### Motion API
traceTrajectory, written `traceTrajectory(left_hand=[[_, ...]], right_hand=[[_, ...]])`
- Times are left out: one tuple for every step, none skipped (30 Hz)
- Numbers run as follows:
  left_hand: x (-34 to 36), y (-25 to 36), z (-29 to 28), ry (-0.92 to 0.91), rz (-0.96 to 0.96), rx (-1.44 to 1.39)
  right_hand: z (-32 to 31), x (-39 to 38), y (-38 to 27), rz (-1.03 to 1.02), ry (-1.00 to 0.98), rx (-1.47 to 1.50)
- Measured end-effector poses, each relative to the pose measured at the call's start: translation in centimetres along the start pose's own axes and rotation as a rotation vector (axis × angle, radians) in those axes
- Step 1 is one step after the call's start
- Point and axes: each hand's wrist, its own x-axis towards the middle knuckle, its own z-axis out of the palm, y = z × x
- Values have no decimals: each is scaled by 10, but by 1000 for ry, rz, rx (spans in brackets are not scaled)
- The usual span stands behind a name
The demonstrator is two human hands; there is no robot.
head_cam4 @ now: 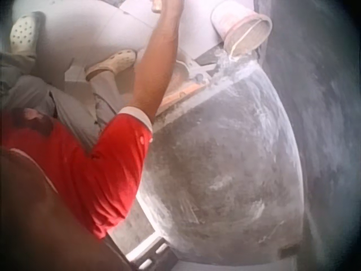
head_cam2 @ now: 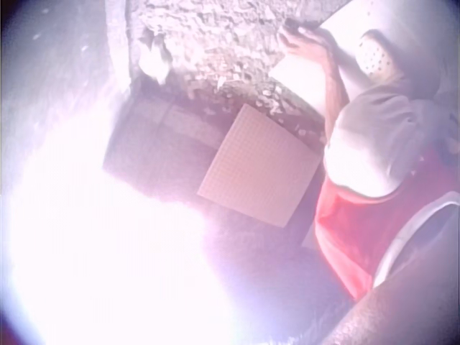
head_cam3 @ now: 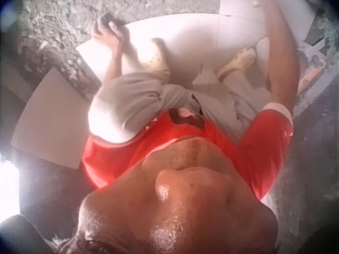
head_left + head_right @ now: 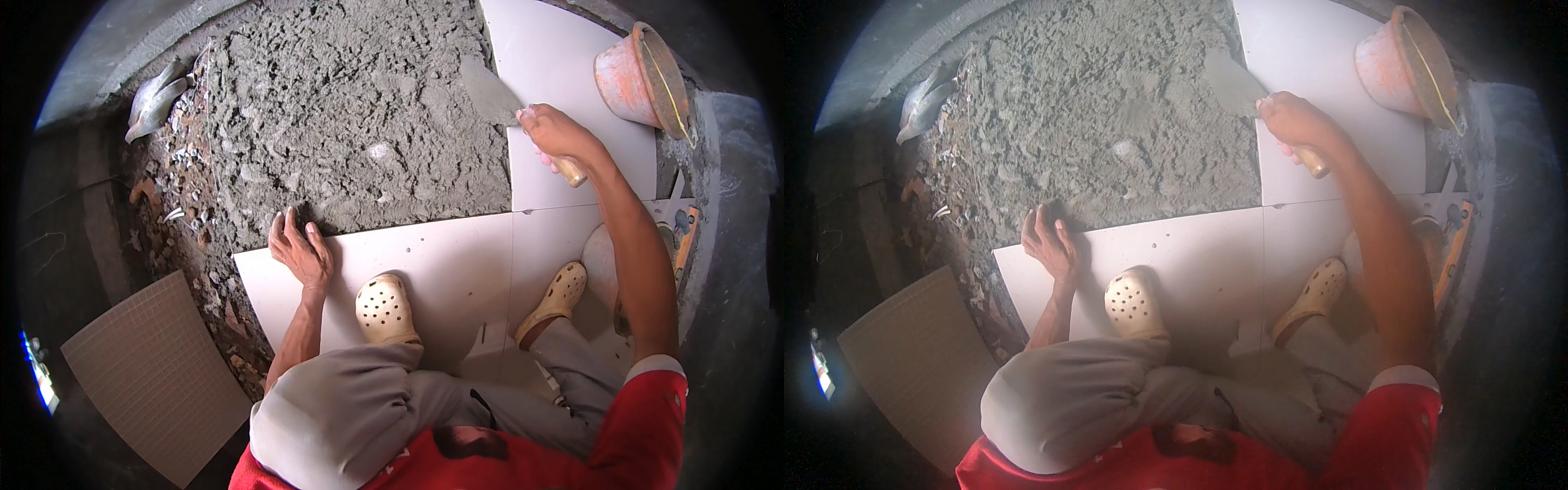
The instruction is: The person scoops cement from a bucket and spreads it on the floor using a trowel. The person repeatedly scoops and spreads the cement to cover the floor area.
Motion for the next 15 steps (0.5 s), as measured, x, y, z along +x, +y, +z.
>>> traceTrajectory(left_hand=[[0,1,-1,-6,-5,0],[0,2,0,-9,-9,-3],[1,3,-1,-12,0,-7],[1,3,-1,-11,7,-9],[1,3,-1,1,12,-4],[0,3,-1,-23,-14,-4],[0,3,-1,-20,-10,-5],[-1,3,-1,-18,-8,-5],[-2,3,-1,-21,-4,-3],[-2,2,-2,-25,-14,-7],[-3,2,-1,-28,-19,-10],[-3,2,-2,-27,-15,-2],[-2,2,-2,-30,-13,-6],[-2,2,-2,-28,-6,1],[-2,2,-2,-30,-1,18]], right_hand=[[0,1,3,-3,-23,15],[0,-2,6,13,-42,32],[-1,-8,9,30,-58,50],[-1,-16,12,38,-76,85],[0,-26,14,44,-97,119],[0,-36,15,59,-142,161],[-3,-44,14,82,-111,172],[-10,-51,14,116,-103,191],[-17,-55,12,149,-88,220],[-23,-54,9,117,-79,224],[-31,-48,5,82,-58,240],[-37,-39,1,54,-35,258],[-43,-24,-5,8,-29,266],[-48,-9,-10,-14,-14,272],[-52,5,-15,-21,-14,287]])
